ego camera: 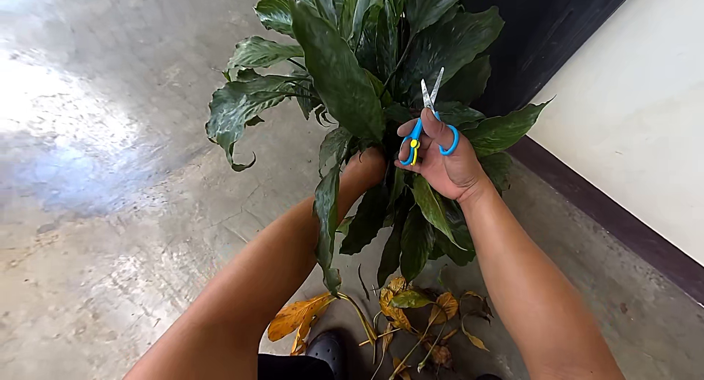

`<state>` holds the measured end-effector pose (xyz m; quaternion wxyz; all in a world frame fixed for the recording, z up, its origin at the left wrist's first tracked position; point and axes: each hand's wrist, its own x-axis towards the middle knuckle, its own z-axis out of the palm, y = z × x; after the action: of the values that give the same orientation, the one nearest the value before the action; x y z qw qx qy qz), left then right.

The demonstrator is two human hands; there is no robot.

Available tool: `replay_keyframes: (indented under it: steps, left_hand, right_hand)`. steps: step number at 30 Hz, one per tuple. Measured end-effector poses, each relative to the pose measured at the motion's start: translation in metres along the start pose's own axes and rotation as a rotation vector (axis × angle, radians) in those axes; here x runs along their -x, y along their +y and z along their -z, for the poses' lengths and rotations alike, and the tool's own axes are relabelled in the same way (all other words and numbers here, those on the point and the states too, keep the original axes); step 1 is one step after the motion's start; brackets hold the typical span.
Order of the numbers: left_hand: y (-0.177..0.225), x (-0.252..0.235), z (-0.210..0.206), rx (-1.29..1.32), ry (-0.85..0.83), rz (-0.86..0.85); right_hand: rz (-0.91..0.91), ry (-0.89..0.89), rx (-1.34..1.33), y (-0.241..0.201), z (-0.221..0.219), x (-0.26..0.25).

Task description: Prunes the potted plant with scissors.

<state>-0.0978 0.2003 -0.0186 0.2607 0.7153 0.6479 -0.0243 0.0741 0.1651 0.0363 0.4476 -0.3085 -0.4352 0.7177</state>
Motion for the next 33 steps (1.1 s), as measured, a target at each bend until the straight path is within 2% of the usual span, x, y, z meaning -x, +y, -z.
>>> replay_keyframes:
  steps: [3,5,7,8,10,11,14,16,19,24,26,29,33]
  left_hand:
    - [0.012,0.004,0.005,0.066,0.000,0.160]
    - [0.006,-0.003,-0.002,0.182,0.091,0.192]
    - [0.022,0.004,0.008,0.134,0.028,0.200]
    - [0.028,0.009,0.011,0.138,0.013,0.190]
    - [0.017,0.014,0.001,0.299,0.152,0.112]
    - [0.005,0.016,-0.010,0.442,0.256,0.063]
    - [-0.002,0.011,-0.012,0.856,0.278,0.105]
    - [0.001,0.012,-0.010,0.890,0.335,0.097]
    - [0.010,0.039,-0.011,0.928,0.408,-0.020]
    - [-0.005,0.044,-0.017,1.042,0.286,-0.125]
    - [-0.007,0.042,-0.022,0.974,0.257,-0.170]
    - [0.002,0.053,-0.019,1.064,0.212,-0.036]
    - [-0.014,0.058,-0.025,0.983,0.138,-0.122]
  right_hand:
    - [0.025,-0.008,-0.020,-0.005,0.001,0.006]
    - [0.057,-0.024,-0.029,-0.008,0.005,0.011]
    - [0.087,-0.032,-0.025,-0.011,0.010,0.016]
    - [0.094,-0.026,-0.024,-0.012,0.012,0.020]
    - [0.108,-0.013,-0.013,-0.016,0.017,0.026]
    - [0.119,-0.014,-0.016,-0.017,0.020,0.029]
    - [0.150,-0.009,-0.007,-0.021,0.028,0.038]
    - [0.165,-0.018,-0.015,-0.023,0.031,0.042]
    - [0.201,-0.035,0.006,-0.025,0.034,0.047]
    - [0.226,-0.025,0.150,-0.028,0.027,0.064]
    - [0.223,-0.044,0.148,-0.025,0.029,0.063]
    - [0.210,-0.051,0.149,-0.021,0.030,0.061]
    - [0.210,-0.051,0.168,-0.020,0.029,0.061]
